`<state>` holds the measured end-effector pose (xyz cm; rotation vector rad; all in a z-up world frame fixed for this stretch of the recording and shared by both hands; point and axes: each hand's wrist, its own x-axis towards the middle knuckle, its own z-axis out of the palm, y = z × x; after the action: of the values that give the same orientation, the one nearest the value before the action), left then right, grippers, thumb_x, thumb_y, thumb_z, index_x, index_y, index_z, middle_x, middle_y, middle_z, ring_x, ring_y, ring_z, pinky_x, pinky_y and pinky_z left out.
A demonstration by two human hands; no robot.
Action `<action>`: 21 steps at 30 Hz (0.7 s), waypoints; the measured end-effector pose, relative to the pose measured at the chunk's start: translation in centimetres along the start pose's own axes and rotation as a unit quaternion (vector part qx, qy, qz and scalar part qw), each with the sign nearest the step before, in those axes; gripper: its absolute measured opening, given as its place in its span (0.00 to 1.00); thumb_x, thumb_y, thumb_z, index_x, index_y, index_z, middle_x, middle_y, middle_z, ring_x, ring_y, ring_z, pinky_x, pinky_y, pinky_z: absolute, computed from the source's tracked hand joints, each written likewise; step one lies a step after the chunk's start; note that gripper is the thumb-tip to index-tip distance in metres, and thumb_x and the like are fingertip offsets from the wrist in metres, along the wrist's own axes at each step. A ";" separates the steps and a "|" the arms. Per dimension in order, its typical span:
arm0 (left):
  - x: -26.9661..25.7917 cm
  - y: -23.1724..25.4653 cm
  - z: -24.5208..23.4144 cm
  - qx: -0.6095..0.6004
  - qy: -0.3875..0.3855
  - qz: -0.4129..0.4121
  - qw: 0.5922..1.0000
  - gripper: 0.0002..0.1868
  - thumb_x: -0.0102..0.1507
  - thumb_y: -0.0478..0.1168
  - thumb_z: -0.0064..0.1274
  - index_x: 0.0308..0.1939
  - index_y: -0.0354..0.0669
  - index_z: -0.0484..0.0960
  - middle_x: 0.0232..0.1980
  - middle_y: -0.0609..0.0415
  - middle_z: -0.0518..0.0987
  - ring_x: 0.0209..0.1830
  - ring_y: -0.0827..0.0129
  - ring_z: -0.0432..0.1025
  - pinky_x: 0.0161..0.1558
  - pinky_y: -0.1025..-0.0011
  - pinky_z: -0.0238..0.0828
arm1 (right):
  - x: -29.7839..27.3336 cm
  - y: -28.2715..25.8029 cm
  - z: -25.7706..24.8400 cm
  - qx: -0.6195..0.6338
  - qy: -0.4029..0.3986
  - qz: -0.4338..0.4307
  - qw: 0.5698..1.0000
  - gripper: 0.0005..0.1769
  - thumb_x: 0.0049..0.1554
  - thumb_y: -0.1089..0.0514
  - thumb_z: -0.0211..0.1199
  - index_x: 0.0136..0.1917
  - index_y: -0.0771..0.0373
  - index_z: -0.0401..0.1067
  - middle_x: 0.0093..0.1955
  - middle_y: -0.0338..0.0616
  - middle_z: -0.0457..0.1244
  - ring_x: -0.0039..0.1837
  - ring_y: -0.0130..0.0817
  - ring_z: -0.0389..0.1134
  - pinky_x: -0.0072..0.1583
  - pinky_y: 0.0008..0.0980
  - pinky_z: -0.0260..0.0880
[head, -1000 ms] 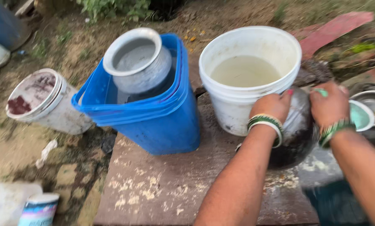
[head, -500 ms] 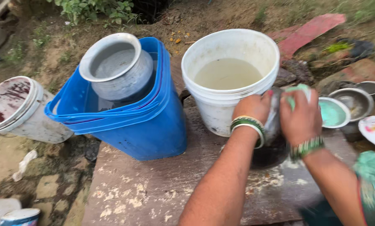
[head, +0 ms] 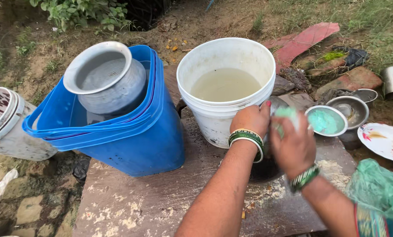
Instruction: The person scrubs a black metal pot with a scrub pad and soapy water on a wooden platform next to several buckets.
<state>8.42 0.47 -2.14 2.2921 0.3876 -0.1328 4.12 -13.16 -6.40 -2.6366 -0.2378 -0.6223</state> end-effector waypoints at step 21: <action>-3.7 -2.5 -1.1 0.043 0.056 0.056 0.996 0.31 0.70 0.59 0.32 0.37 0.45 0.87 0.37 0.39 0.84 0.39 0.39 0.78 0.44 0.43 0.72 | 5.1 13.2 9.1 0.103 -0.103 0.106 0.984 0.18 0.63 0.51 0.57 0.63 0.59 0.73 0.64 0.61 0.64 0.62 0.58 0.66 0.63 0.47 0.65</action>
<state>4.08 2.02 -2.31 2.4063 0.3162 0.0372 15.54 -20.66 -16.22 -2.4795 -0.0746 -0.2403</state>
